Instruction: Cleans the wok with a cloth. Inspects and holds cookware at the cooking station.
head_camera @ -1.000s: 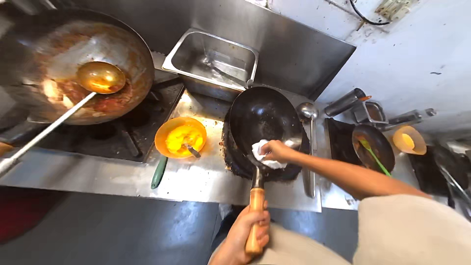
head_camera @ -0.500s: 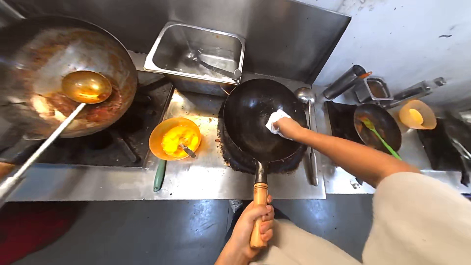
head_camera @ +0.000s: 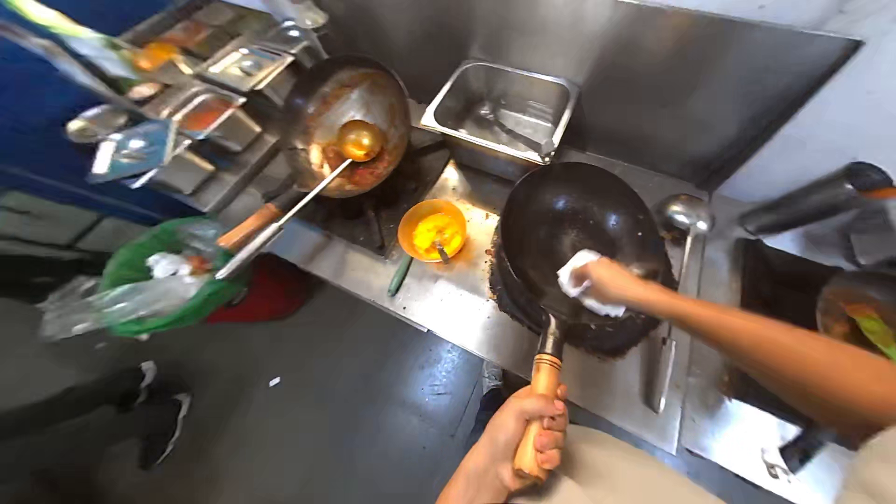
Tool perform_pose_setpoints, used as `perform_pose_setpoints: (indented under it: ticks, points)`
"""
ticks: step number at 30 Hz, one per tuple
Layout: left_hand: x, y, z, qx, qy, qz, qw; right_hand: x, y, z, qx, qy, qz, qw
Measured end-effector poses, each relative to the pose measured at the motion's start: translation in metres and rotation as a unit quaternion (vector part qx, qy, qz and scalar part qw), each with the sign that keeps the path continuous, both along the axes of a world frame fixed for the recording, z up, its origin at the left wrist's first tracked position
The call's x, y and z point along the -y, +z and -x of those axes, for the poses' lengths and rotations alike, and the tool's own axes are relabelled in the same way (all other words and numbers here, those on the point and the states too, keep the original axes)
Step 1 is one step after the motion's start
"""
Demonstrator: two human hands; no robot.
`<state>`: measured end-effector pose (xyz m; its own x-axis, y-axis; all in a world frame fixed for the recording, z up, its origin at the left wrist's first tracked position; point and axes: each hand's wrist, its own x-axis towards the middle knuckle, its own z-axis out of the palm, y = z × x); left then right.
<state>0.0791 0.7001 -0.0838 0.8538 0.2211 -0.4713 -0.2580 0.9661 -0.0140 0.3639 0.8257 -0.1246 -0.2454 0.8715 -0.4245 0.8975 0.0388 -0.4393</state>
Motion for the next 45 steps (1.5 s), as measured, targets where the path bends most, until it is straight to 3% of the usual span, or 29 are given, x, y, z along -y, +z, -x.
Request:
perform_pose_setpoints:
  ticks: [2,3,5,8,11,13,15,20,23,26,31,34,36,38,40,42,45]
  points:
    - [0.003,-0.003,-0.006,0.000,0.004,-0.007,1.000,-0.008,0.000,0.044,-0.114,0.007,-0.053,0.992]
    - [0.007,-0.005,-0.008,-0.002,0.009,-0.006,1.000,-0.025,-0.009,0.056,-0.119,0.009,-0.093,0.989]
    - [0.011,-0.006,-0.011,-0.012,0.024,-0.012,1.000,-0.074,-0.028,0.046,-0.033,0.037,-0.178,0.983]
    - [0.018,-0.004,-0.018,-0.021,0.041,-0.013,0.999,-0.114,-0.022,-0.028,0.149,0.071,-0.225,0.960]
    - [0.021,-0.004,-0.017,0.001,0.063,0.005,0.998,-0.051,-0.004,-0.066,0.191,0.058,-0.101,0.975]
    - [0.019,-0.005,-0.016,0.028,0.068,0.011,0.997,-0.002,0.011,-0.050,0.145,0.077,0.004,0.986]
    - [0.018,-0.006,-0.017,0.034,0.061,0.009,0.998,0.008,0.006,-0.037,0.114,0.092,0.020,0.989]
    - [0.018,-0.001,-0.017,0.005,0.054,0.006,0.999,-0.097,-0.014,-0.071,0.211,0.062,-0.182,0.958]
    - [0.019,0.004,-0.014,-0.001,0.069,0.002,0.998,-0.058,-0.017,-0.055,0.175,-0.003,-0.132,0.976]
    - [0.015,0.004,-0.012,-0.009,0.061,-0.005,0.998,-0.011,-0.008,-0.048,0.149,0.023,-0.031,0.988]
    - [0.011,0.005,-0.007,-0.051,0.033,-0.015,0.998,-0.072,0.003,-0.093,0.246,0.054,-0.165,0.954]
    - [-0.001,0.009,0.001,-0.041,0.030,-0.013,0.999,-0.015,0.005,-0.053,0.173,-0.027,-0.053,0.983]
    - [-0.003,0.010,0.002,-0.046,0.021,-0.018,0.999,0.012,0.002,-0.029,0.104,-0.020,0.010,0.994]
    - [-0.002,0.007,0.003,-0.056,0.010,-0.034,0.998,-0.002,-0.004,-0.040,0.128,-0.012,-0.015,0.992]
    - [-0.004,0.004,0.002,-0.052,0.003,-0.042,0.998,-0.050,-0.003,-0.066,0.210,-0.017,-0.109,0.972]
    - [-0.004,0.004,0.000,-0.049,-0.004,-0.044,0.998,-0.096,-0.002,-0.061,0.234,-0.069,-0.190,0.951]
    - [-0.001,0.008,-0.002,-0.069,-0.023,-0.031,0.997,-0.097,-0.017,0.000,0.093,-0.174,-0.213,0.957]
